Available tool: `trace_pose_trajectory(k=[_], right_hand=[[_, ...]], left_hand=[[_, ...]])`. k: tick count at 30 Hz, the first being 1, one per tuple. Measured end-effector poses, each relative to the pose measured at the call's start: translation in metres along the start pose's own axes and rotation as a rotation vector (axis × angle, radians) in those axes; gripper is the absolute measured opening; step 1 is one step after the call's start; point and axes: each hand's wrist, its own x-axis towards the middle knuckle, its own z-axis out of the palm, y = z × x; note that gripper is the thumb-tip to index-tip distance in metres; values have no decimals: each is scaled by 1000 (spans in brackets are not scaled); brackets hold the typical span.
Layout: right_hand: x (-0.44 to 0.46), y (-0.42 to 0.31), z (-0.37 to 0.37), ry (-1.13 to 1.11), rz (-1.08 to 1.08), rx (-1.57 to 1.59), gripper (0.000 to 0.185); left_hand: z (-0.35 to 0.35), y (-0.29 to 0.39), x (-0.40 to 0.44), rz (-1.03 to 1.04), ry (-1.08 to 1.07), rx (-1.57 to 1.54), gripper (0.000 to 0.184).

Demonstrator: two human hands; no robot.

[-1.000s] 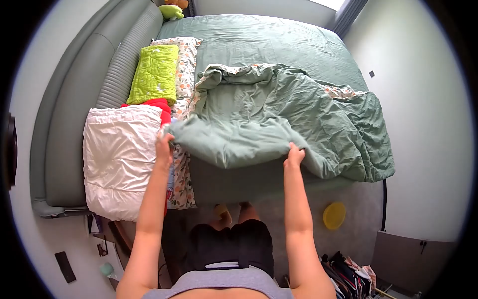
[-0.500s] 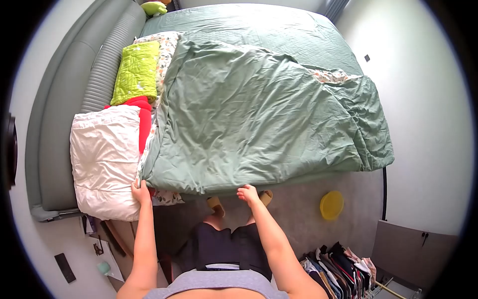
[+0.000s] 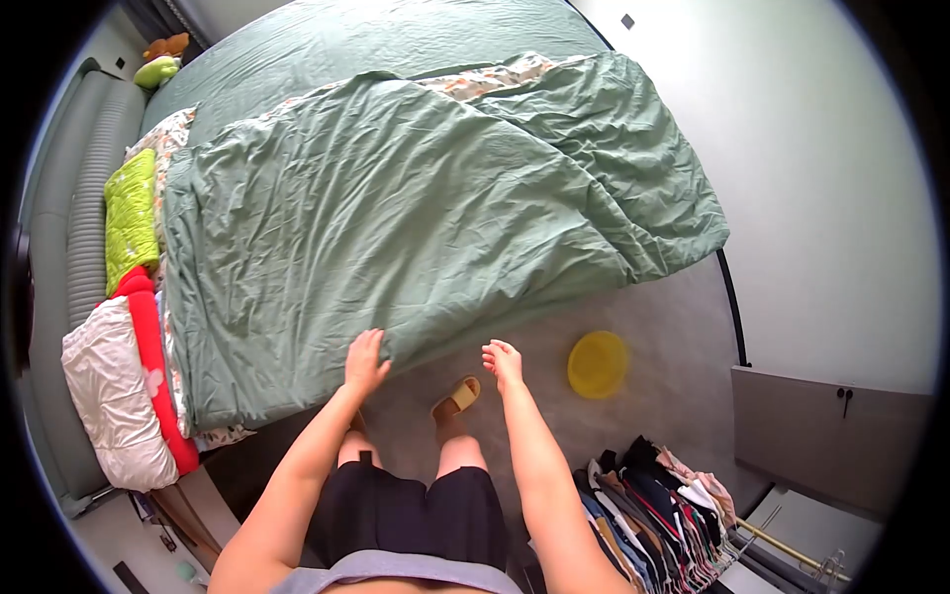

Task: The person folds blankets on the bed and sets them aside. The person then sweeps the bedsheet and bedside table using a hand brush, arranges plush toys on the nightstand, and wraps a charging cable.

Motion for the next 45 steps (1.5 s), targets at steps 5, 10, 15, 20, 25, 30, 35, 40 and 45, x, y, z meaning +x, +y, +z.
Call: trace_pose_trajectory(k=[5, 10, 15, 20, 25, 30, 35, 40, 45], right_hand=[[87, -20, -64, 158, 27, 113, 27], [177, -83, -73, 399, -31, 429, 53], [124, -240, -50, -64, -424, 611, 51], [129, -155, -127, 429, -337, -78, 52], [153, -188, -141, -10, 203, -860, 17], [224, -270, -84, -52, -451, -749, 17], [293, -392, 25, -143, -935, -1096, 27], [414, -486, 124, -308, -1283, -1457, 56], [460, -546, 174, -452, -1072, -1861, 96]], left_hand=[[108, 44, 66, -61, -134, 499, 76], [59, 25, 124, -260, -353, 76, 73], [-53, 42, 129, 189, 436, -257, 47], [-13, 61, 87, -8, -286, -180, 48], [29, 48, 147, -146, -486, -319, 36], [18, 74, 279, -219, -70, -523, 25], [5, 100, 377, -249, 39, -607, 22], [39, 112, 415, -392, 187, -624, 22], [89, 141, 435, -517, 422, -608, 19]])
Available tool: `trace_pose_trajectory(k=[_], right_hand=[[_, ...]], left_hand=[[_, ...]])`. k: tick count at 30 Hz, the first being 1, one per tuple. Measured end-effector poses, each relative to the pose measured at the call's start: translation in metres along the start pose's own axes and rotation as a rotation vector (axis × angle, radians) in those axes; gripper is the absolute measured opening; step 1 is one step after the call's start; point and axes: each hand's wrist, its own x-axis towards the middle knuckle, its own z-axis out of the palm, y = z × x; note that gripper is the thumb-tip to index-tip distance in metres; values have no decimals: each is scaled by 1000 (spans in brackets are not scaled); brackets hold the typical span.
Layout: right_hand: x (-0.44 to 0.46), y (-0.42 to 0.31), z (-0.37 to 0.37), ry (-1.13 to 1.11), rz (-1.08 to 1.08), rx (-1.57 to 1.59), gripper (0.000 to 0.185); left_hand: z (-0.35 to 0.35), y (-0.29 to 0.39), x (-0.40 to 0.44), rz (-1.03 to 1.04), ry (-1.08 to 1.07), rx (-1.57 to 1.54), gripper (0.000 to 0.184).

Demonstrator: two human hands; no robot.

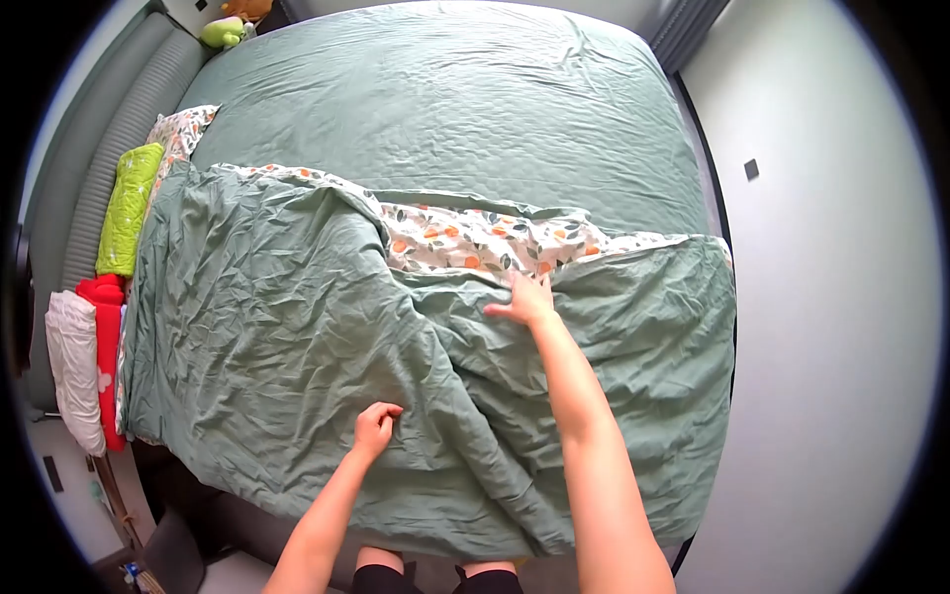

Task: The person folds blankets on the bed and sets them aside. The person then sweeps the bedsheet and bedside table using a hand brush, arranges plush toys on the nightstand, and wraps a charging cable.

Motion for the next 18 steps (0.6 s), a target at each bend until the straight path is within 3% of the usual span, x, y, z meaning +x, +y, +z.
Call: trace_pose_trajectory(k=[3, 5, 6, 8, 10, 11, 13, 16, 18], right_hand=[[-17, -4, -6, -453, -243, -117, 61], [-30, 3, -12, -671, -450, -238, 45], [-32, 11, -31, -548, -465, -185, 39], [-6, 55, -79, -110, -285, -53, 20], [31, 131, -89, 401, 8, 42, 26], [37, 153, -107, 452, 241, 15, 25], [36, 171, -110, 446, 473, 65, 36], [33, 153, -85, 839, 370, -98, 59], [9, 105, -64, 932, 111, -78, 55]], left_hand=[[22, 10, -1, -183, 39, -48, 19], [33, 12, 4, -183, 56, -38, 19], [34, 15, 8, -180, 63, -22, 19], [36, 22, 18, -147, 110, 13, 20], [33, 33, 32, -90, 188, 50, 20], [29, 42, 41, -58, 229, 64, 22], [27, 47, 52, -73, 275, 121, 25], [37, 46, 68, -74, 286, 286, 33], [45, 44, 74, -52, 214, 382, 45]])
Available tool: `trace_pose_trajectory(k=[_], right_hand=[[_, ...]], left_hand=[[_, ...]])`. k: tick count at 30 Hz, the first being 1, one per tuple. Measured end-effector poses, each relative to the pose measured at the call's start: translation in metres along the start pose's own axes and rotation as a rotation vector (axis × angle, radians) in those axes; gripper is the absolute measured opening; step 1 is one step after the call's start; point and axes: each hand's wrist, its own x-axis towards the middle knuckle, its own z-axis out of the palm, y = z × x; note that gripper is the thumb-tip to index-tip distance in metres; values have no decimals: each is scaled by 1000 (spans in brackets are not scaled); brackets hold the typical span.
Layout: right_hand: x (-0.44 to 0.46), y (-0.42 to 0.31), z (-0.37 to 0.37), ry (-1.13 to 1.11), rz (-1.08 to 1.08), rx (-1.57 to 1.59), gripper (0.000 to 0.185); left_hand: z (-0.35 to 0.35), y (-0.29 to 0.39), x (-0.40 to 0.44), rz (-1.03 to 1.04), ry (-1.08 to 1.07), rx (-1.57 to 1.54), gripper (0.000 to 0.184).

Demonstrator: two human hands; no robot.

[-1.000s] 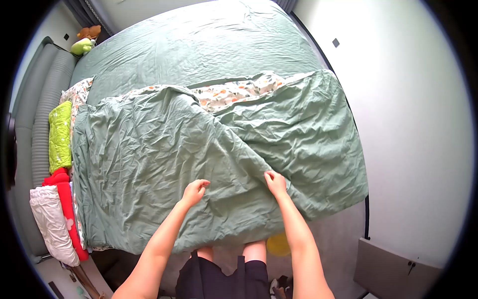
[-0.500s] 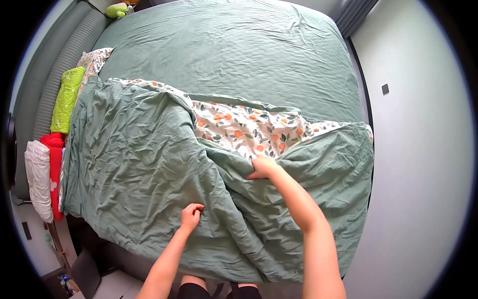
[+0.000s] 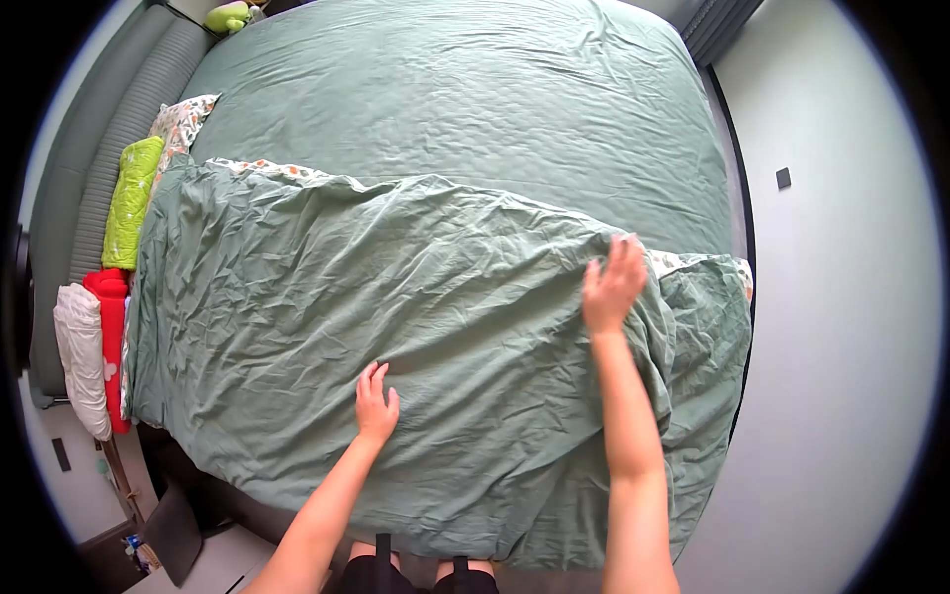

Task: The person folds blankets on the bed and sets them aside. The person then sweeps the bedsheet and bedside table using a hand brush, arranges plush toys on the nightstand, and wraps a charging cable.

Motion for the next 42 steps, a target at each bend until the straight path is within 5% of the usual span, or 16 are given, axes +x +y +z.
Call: trace_pose_trajectory(k=[3, 5, 9, 11, 15, 17, 19, 21, 24, 25, 26, 30, 33, 42], right_hand=[[-85, -51, -22, -381, -480, 142, 55], [-141, -23, -2, -905, -285, 105, 55], [-150, -13, 6, -709, -61, 70, 49], [-156, -22, -7, -569, 64, 340, 43], [-216, -43, -111, -271, 92, 430, 41], [-284, -34, -160, -325, 166, 82, 59], [-350, -21, -199, -623, 417, -238, 82], [-414, 6, -223, -973, 565, -335, 94], [-431, 33, -246, -1049, 785, -152, 86], [-437, 40, -246, -1054, 831, -65, 85], [-439, 44, -247, -851, 809, 41, 64], [-416, 62, -267, -384, 761, 229, 28], [-396, 94, -279, -209, 764, 230, 26], [-276, 269, -237, -230, 645, 209, 36]], left_hand=[[20, 4, -1, -19, -488, 305, 60], [31, -13, -1, -10, -634, 328, 70], [24, -15, 18, -8, -773, 289, 79], [25, -18, 16, 3, -762, 315, 78], [28, -2, -11, 53, -499, 376, 65], [33, 6, -39, 71, -364, 376, 59], [34, 16, -77, 169, -283, 240, 55], [36, 23, -119, 358, -304, 258, 55], [33, 29, -174, 410, -525, 256, 59], [33, 30, -187, 411, -579, 273, 60], [30, 35, -195, 402, -616, 275, 59], [24, 56, -203, 366, -592, 147, 52], [24, 86, -182, 482, -480, -22, 45], [97, 251, -133, 535, -208, -179, 34]])
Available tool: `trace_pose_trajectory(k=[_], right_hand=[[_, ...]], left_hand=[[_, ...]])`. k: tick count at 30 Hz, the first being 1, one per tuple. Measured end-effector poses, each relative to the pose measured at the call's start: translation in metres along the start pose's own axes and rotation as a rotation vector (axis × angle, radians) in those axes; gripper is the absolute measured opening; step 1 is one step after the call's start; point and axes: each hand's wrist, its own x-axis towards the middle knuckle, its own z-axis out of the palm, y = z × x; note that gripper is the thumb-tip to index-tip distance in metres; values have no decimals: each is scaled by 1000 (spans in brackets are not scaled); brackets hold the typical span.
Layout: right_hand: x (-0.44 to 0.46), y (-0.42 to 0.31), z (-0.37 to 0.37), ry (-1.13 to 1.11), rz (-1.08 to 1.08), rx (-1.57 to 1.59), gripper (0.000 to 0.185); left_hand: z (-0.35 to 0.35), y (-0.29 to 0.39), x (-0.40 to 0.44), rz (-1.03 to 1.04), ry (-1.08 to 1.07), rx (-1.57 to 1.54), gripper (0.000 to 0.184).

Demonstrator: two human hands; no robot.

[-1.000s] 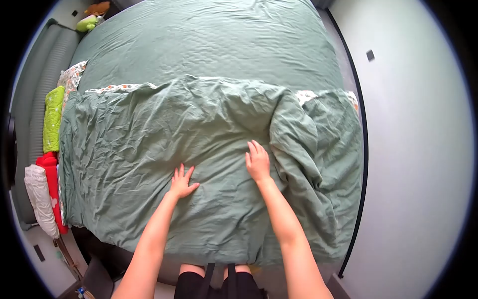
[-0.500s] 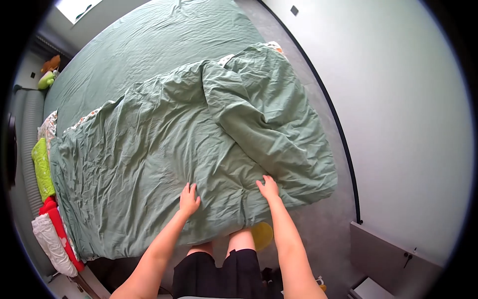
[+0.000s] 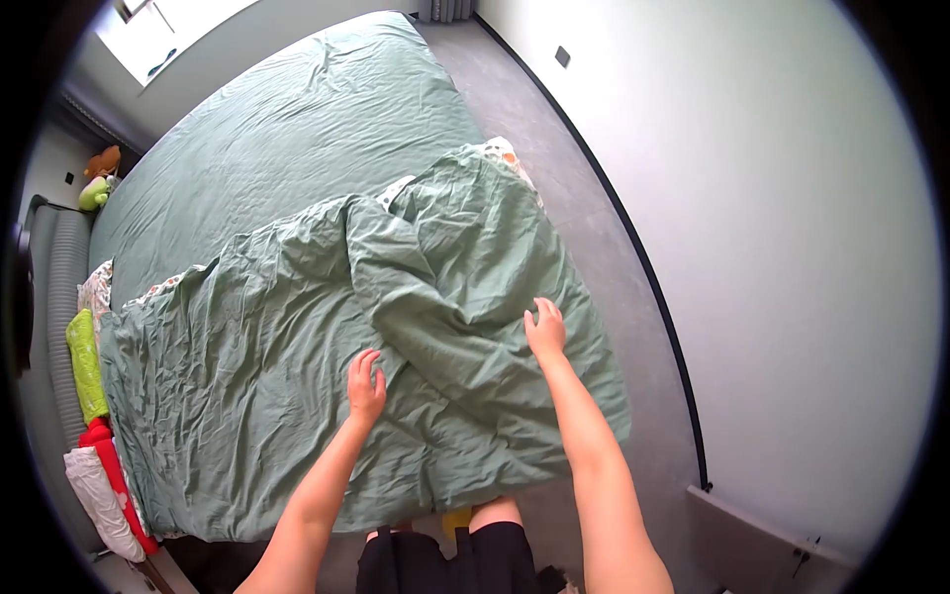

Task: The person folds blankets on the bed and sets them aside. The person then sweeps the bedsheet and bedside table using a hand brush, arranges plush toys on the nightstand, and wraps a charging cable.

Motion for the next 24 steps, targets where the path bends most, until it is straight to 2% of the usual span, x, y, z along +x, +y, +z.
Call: trace_pose_trajectory(k=[3, 5, 6, 9, 11, 12, 13, 15, 17, 19, 21, 23, 24], right_hand=[[97, 10, 23, 28, -45, 63, 50], [158, 18, 44, 66, -30, 49, 60], [185, 19, 53, 91, -5, -1, 74], [252, -2, 69, -89, 180, 47, 89], [277, -33, 72, -337, 177, 90, 91], [295, -32, 83, -684, 33, 205, 78], [306, -30, 102, -736, -223, -82, 60], [318, -65, 66, -715, -476, 231, 44], [339, -70, 30, -147, -244, 516, 32], [364, -35, 16, 170, 181, 821, 38], [367, 5, 24, 125, 185, 768, 64], [363, 67, 50, -135, 277, 539, 90], [343, 85, 58, -160, 332, 437, 95]], left_hand=[[58, 17, 38, -165, 40, 23, 44], [93, 12, 49, -285, -103, -88, 65], [105, 13, 51, -321, -148, -14, 68], [122, 16, 49, -350, -223, 178, 73], [120, 19, 49, -335, -200, 186, 70], [117, 18, 49, -341, -207, 150, 68], [114, 17, 50, -344, -214, 112, 66], [114, 6, 46, -333, -185, 53, 66], [116, 5, 44, -363, -133, 9, 65], [118, 12, 43, -370, -51, -11, 62], [121, 15, 40, -357, -49, -7, 62], [128, 16, 40, -358, -99, 84, 61], [130, 16, 41, -376, -111, 105, 61]])
